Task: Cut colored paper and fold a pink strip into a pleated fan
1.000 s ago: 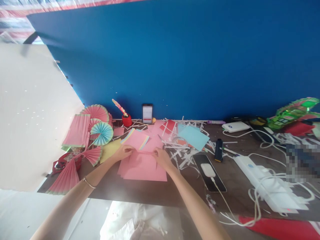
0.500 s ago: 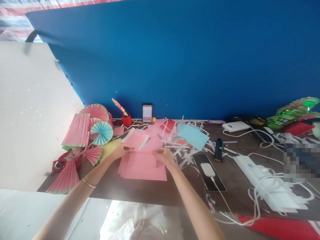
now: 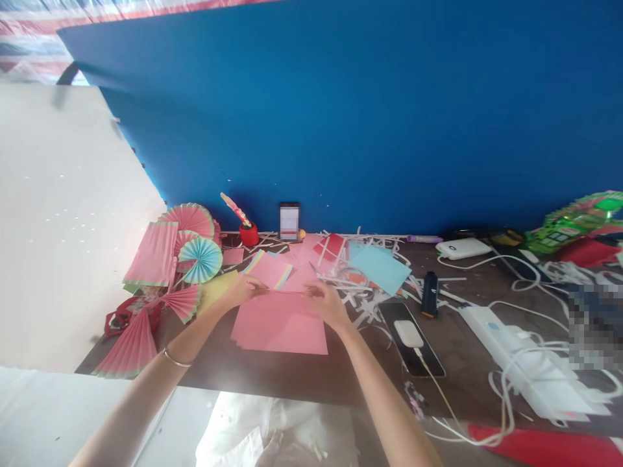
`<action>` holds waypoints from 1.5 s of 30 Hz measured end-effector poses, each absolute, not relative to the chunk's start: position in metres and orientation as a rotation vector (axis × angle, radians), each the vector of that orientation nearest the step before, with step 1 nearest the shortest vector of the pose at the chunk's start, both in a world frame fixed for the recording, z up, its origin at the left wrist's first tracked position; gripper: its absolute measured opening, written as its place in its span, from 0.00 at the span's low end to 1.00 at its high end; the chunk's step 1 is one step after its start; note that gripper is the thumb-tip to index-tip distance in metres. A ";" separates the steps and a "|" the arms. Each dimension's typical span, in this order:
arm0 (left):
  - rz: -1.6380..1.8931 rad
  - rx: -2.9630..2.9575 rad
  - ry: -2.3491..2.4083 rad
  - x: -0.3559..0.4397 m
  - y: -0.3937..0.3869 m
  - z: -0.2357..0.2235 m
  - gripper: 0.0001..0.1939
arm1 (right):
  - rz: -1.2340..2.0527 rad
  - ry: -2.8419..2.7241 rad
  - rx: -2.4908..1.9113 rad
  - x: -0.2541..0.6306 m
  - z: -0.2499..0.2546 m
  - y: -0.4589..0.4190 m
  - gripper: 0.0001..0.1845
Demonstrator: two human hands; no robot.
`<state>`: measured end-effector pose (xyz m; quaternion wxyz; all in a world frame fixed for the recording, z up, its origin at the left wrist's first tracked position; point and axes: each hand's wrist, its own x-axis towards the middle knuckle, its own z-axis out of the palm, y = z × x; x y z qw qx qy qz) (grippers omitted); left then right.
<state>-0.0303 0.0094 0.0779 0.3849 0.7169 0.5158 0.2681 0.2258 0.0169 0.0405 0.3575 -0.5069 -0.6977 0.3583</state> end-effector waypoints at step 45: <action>0.564 1.794 1.349 -0.044 0.033 0.000 0.10 | 0.969 -2.297 -1.305 0.200 -0.001 0.041 0.08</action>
